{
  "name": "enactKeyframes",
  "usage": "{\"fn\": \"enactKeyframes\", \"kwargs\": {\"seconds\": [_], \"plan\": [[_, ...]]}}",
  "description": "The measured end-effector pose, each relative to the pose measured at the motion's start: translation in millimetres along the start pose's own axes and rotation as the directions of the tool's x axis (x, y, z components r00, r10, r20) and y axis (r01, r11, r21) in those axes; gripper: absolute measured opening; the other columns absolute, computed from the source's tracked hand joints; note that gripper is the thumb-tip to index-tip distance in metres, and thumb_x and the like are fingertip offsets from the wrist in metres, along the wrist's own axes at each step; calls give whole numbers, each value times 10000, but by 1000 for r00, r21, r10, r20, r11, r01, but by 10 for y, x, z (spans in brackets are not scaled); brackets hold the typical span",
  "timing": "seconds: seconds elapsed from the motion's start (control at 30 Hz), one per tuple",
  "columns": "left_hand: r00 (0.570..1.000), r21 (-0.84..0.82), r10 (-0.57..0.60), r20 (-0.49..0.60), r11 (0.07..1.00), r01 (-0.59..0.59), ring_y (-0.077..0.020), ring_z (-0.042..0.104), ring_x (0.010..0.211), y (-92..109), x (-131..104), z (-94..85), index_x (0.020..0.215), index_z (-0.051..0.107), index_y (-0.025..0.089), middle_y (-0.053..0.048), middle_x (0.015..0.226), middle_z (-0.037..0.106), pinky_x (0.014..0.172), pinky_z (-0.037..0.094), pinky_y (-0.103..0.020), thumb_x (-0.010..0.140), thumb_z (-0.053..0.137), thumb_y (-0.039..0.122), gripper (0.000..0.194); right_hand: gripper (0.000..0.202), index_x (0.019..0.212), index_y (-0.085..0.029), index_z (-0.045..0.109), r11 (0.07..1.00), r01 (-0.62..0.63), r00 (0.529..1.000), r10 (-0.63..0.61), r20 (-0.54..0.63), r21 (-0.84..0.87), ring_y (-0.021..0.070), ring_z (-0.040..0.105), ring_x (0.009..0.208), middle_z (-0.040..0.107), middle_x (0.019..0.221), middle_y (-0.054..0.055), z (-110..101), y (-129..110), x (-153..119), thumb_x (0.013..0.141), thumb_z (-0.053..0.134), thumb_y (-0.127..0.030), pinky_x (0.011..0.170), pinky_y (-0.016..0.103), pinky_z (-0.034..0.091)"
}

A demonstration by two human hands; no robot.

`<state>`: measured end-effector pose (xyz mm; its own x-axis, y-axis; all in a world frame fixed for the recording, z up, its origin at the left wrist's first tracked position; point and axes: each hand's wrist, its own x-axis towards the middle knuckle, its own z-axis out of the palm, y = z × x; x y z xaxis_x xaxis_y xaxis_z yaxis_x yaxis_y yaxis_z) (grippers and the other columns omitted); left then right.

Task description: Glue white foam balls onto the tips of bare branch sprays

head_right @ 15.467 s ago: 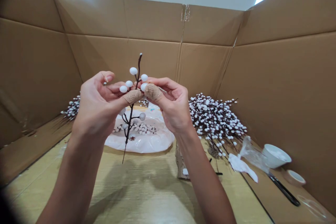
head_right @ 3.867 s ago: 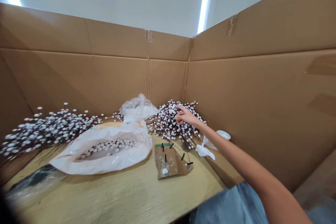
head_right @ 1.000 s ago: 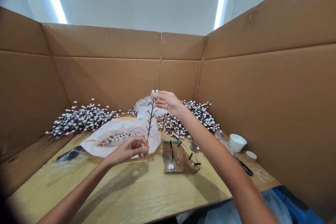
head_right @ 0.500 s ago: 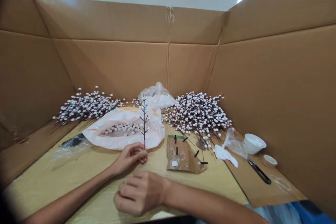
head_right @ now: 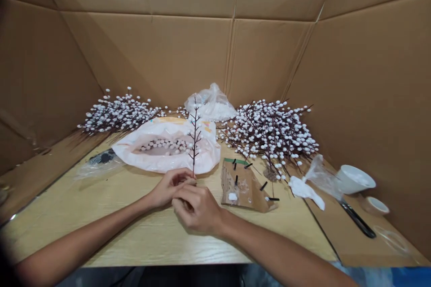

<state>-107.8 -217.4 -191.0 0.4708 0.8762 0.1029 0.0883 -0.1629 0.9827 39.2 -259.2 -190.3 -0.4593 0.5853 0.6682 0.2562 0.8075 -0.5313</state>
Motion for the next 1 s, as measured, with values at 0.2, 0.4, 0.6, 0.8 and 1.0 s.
{"fn": "enactKeyframes", "kwargs": {"seconds": [0.2,0.4,0.6,0.8,1.0], "plan": [[999,-6,23,25,1000,-23,-157,577,746,10,-18,-7,836,632,114,-40,802,641,683,436,-252,741,683,232,159,145,657,-180,523,996,-70,997,68,33,64,122,453,579,513,636,11,25,37,-5,653,473,-43,544,239,375],[1000,-4,23,7,1000,-23,-161,592,757,-1,-11,-24,856,632,117,-48,815,650,693,448,-255,759,659,229,151,195,747,-181,579,993,-78,996,74,43,88,131,508,649,567,712,25,6,36,9,695,456,-38,628,247,438],[1000,4,25,10,1000,-25,-171,601,771,-2,-10,-31,845,642,123,-48,821,661,697,456,-260,735,672,219,149,190,748,-179,592,994,-65,997,61,50,93,123,520,626,589,709,23,1,54,8,717,466,-41,612,240,453],[1000,9,26,5,1000,-26,-170,601,748,2,-13,-23,848,642,122,-49,808,658,677,454,-259,752,662,244,157,161,742,-181,583,993,-74,996,69,57,96,126,530,623,614,711,28,-17,16,33,767,472,-67,615,247,461],[1000,14,25,-6,1000,-25,-158,575,733,34,-21,-18,842,642,115,-41,788,635,668,432,-256,782,649,260,157,155,786,-172,578,992,-97,990,88,109,75,121,505,632,602,723,25,-41,-19,42,841,455,-95,635,250,453]]}}
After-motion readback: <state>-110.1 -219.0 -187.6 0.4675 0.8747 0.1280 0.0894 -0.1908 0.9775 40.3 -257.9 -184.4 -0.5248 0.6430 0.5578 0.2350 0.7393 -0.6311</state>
